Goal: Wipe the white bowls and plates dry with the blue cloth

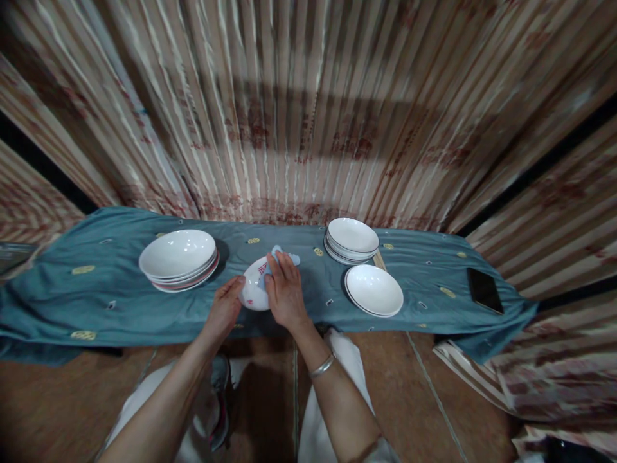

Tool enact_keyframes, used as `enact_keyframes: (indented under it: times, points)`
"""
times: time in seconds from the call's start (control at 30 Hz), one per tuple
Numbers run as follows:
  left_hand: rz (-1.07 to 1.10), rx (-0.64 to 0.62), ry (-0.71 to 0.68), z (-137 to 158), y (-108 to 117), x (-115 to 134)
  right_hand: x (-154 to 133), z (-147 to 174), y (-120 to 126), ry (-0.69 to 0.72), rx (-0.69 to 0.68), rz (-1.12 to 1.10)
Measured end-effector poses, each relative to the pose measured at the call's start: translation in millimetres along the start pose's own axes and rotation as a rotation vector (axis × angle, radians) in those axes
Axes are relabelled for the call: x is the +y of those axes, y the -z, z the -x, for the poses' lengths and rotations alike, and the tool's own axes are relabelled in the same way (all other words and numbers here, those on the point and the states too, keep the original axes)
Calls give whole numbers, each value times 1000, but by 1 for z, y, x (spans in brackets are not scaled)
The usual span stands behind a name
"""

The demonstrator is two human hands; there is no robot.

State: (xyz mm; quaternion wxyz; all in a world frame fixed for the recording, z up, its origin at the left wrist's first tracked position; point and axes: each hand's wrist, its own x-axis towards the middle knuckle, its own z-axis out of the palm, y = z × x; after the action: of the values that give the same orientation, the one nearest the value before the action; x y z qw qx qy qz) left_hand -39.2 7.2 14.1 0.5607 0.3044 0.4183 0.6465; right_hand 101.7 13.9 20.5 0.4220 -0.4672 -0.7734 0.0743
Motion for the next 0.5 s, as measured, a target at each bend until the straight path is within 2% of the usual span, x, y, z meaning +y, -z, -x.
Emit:
enact_keyframes:
  times: [0.37, 0.5]
  points:
    - [32, 73, 54, 4, -4, 10, 30, 2, -10, -349, 55, -455]
    - [30, 56, 39, 4, -1, 12, 39, 3, -16, -472, 45, -532]
